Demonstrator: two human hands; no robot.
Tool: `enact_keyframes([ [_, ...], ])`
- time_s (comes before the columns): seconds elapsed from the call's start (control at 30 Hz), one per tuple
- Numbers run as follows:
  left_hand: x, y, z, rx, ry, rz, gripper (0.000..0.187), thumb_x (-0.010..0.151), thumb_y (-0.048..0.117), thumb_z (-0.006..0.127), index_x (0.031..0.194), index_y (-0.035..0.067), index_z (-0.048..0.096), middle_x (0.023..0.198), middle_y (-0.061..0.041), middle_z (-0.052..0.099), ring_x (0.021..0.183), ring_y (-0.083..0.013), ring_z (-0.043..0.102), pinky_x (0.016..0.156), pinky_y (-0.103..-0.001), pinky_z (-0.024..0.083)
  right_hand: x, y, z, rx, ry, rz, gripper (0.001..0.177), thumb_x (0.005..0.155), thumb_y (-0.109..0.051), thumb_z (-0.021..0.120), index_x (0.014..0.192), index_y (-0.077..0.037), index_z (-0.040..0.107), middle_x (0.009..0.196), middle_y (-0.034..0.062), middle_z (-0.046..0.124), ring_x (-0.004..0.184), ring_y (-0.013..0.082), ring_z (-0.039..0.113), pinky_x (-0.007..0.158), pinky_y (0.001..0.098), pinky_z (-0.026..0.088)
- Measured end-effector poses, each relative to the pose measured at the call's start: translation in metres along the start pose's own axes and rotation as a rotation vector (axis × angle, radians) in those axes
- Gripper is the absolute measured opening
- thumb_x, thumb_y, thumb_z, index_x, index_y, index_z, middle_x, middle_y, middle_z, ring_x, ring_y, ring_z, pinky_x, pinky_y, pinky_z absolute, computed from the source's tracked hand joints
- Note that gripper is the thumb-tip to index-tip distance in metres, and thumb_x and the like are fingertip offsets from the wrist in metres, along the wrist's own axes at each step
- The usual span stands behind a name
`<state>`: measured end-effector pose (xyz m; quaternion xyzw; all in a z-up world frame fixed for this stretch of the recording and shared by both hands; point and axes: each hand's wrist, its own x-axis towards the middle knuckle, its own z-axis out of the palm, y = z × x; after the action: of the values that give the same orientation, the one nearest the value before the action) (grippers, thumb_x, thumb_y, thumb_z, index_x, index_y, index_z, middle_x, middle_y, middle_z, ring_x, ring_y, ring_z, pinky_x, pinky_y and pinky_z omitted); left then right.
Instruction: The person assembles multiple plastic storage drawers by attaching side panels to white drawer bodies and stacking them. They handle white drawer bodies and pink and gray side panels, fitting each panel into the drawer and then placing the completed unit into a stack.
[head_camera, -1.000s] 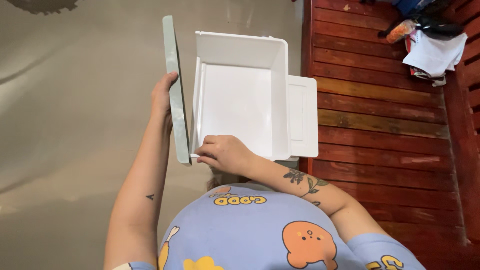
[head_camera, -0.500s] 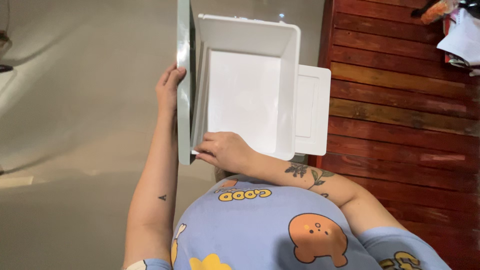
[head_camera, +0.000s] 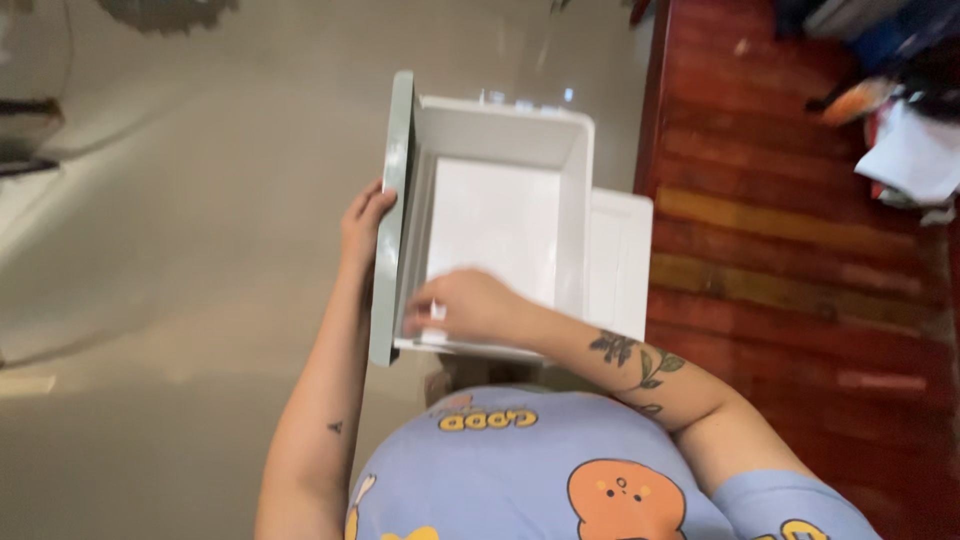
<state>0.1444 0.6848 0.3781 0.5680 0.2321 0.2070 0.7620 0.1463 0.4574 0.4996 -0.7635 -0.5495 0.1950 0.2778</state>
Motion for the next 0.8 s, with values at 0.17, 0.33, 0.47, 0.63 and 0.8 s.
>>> enact_keyframes([
  [0.17,-0.010,0.029,0.014,0.040,-0.006,-0.080,0.052,0.090,0.024,0.069,0.138,0.004,0.063,0.132,-0.011,0.069,0.125,-0.0207,0.063,0.105,-0.033,0.048,0.078,0.091,-0.094,-0.304,0.720,-0.150,0.026,0.092,-0.031,0.073,0.111,-0.014,0.076,0.111,0.0099,0.075,0.104,0.0329,0.068,0.094,0.0438,0.053],
  [0.33,-0.019,0.041,0.020,0.039,0.014,-0.162,0.053,0.089,0.024,0.067,0.138,0.005,0.064,0.131,-0.013,0.070,0.125,-0.0216,0.063,0.103,-0.034,0.048,0.115,0.159,-0.093,-0.433,0.687,0.167,0.024,0.090,-0.025,0.069,0.112,-0.021,0.077,0.101,0.0090,0.074,0.098,0.0324,0.067,0.088,0.0501,0.049],
  [0.47,-0.010,0.028,0.013,0.044,0.084,-0.164,0.054,0.088,0.024,0.070,0.137,0.002,0.064,0.131,-0.014,0.070,0.126,-0.0219,0.063,0.105,-0.033,0.047,0.122,0.184,-0.068,-0.415,0.673,0.258,0.024,0.092,-0.017,0.065,0.110,-0.025,0.078,0.090,0.0042,0.073,0.089,0.0295,0.066,0.084,0.0486,0.046],
  [0.63,0.001,0.004,-0.001,0.079,0.076,-0.102,0.050,0.090,0.025,0.071,0.132,-0.002,0.067,0.130,-0.013,0.071,0.127,-0.0196,0.062,0.109,-0.031,0.044,0.126,0.188,-0.063,-0.446,0.711,0.221,0.026,0.091,-0.014,0.062,0.108,-0.026,0.077,0.087,0.0019,0.072,0.086,0.0279,0.065,0.081,0.0476,0.045],
  [0.8,0.011,-0.002,0.006,0.048,0.015,-0.155,0.048,0.087,0.022,0.071,0.130,0.001,0.069,0.124,-0.011,0.073,0.122,-0.0195,0.064,0.106,-0.032,0.046,0.127,0.183,-0.060,-0.461,0.726,0.233,0.024,0.093,-0.013,0.060,0.106,-0.026,0.075,0.088,-0.0003,0.072,0.086,0.0274,0.064,0.085,0.0469,0.043],
])
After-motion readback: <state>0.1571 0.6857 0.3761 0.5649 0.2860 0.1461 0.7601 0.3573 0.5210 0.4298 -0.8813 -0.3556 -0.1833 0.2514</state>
